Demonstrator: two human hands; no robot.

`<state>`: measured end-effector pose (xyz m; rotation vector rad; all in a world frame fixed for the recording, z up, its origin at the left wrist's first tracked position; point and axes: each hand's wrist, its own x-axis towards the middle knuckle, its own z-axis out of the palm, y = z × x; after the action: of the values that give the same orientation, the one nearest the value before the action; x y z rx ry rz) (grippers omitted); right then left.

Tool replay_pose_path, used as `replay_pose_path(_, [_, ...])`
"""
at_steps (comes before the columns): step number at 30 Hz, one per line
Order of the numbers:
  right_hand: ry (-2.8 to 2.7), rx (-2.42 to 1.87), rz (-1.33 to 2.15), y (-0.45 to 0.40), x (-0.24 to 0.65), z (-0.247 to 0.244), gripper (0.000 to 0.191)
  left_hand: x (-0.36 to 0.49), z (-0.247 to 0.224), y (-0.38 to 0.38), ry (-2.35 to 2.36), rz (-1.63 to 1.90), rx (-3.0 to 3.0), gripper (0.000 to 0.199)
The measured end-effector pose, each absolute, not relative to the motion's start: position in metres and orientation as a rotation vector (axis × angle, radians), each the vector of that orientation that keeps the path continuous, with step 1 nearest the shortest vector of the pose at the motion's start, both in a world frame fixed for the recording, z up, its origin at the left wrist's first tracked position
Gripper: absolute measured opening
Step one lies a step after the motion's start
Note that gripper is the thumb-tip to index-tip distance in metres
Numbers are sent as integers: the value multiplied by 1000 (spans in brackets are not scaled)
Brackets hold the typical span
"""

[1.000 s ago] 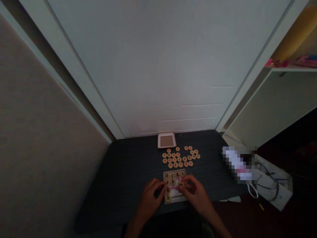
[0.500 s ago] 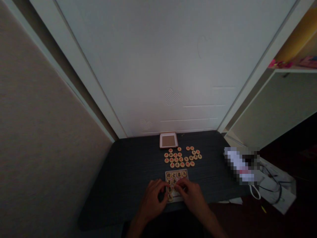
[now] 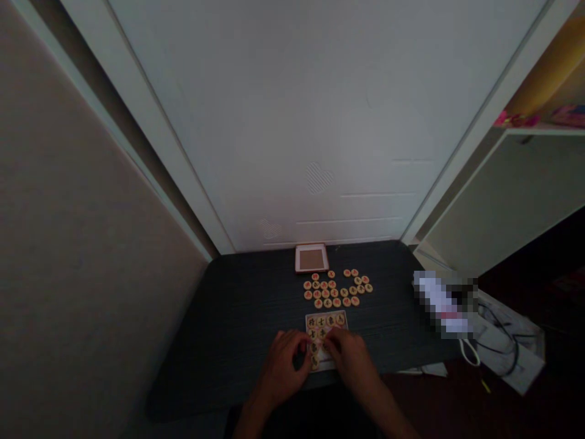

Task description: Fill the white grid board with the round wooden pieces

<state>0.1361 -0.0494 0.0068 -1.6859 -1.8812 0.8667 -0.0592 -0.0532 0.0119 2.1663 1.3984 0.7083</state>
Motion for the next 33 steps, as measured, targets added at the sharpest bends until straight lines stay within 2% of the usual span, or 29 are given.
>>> replay_pose_path(12, [-1943, -1598, 767, -58, 134, 8, 13, -60, 11, -52, 1388, 705, 2153, 10])
replay_pose_path(25, [-2012, -1604, 718, -59, 133, 4, 23, -62, 11, -52, 1380, 703, 2145, 9])
replay_pose_path(33, [-2006, -1631, 734, -61, 134, 4, 19, -63, 5, -51, 1406, 730, 2115, 10])
